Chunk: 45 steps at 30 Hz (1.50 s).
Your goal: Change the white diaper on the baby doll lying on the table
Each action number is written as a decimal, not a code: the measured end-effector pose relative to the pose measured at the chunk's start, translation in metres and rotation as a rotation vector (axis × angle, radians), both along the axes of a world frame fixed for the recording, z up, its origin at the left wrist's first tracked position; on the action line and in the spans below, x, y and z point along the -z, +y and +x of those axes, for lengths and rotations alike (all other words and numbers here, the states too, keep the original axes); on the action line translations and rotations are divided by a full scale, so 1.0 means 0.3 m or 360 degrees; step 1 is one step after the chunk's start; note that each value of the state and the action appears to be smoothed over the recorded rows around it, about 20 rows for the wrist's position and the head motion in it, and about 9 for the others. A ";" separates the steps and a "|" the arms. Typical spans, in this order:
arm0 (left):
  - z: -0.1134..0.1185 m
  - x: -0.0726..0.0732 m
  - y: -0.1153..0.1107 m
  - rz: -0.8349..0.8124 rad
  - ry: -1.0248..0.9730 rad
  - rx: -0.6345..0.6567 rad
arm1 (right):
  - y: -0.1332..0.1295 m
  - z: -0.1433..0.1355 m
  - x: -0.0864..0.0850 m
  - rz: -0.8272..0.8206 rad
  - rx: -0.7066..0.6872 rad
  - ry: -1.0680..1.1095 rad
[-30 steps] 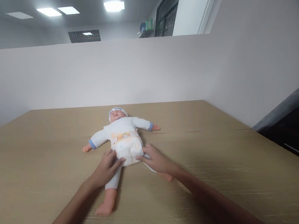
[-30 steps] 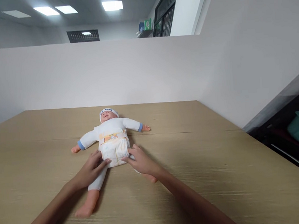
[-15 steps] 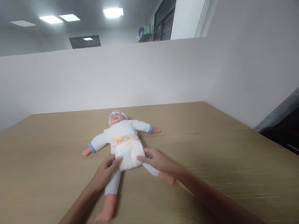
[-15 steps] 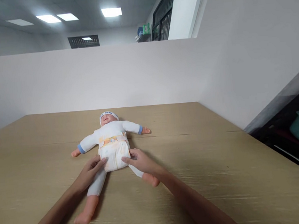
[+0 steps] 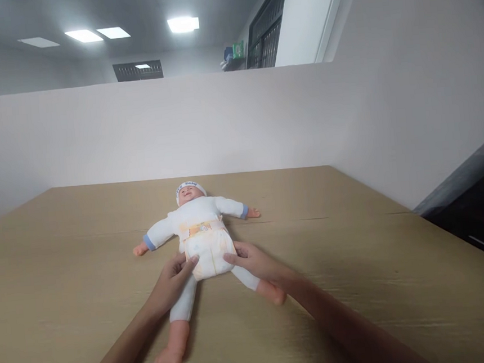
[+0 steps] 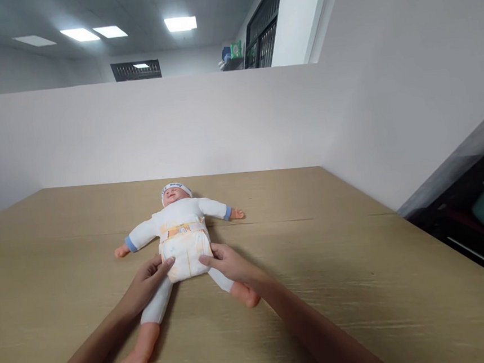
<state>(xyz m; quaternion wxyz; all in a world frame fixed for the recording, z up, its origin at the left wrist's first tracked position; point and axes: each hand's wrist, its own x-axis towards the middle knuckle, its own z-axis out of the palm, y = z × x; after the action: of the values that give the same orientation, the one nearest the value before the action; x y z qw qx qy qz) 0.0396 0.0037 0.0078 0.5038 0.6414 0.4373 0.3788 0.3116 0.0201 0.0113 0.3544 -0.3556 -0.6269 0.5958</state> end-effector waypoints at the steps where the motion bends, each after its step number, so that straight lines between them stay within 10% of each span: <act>1: -0.001 -0.003 -0.002 0.0015 0.0023 -0.0020 | -0.004 -0.001 -0.008 -0.0002 0.0010 -0.0019; 11: -0.027 0.015 -0.010 0.0285 0.0590 -0.0052 | -0.043 0.016 -0.045 0.0497 0.0230 -0.0833; 27: -0.037 -0.017 -0.018 0.0496 0.1033 0.0110 | -0.037 0.001 -0.009 0.0677 0.0185 -0.0853; 45: -0.048 0.019 -0.012 0.0413 0.0825 0.0094 | -0.034 0.008 -0.028 0.0606 0.0144 -0.0873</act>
<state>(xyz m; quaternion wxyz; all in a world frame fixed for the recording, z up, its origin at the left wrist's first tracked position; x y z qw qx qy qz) 0.0252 0.0000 0.0021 0.2998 0.7884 0.4805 0.2403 0.3140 0.0098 0.0197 0.2587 -0.4576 -0.7826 0.3336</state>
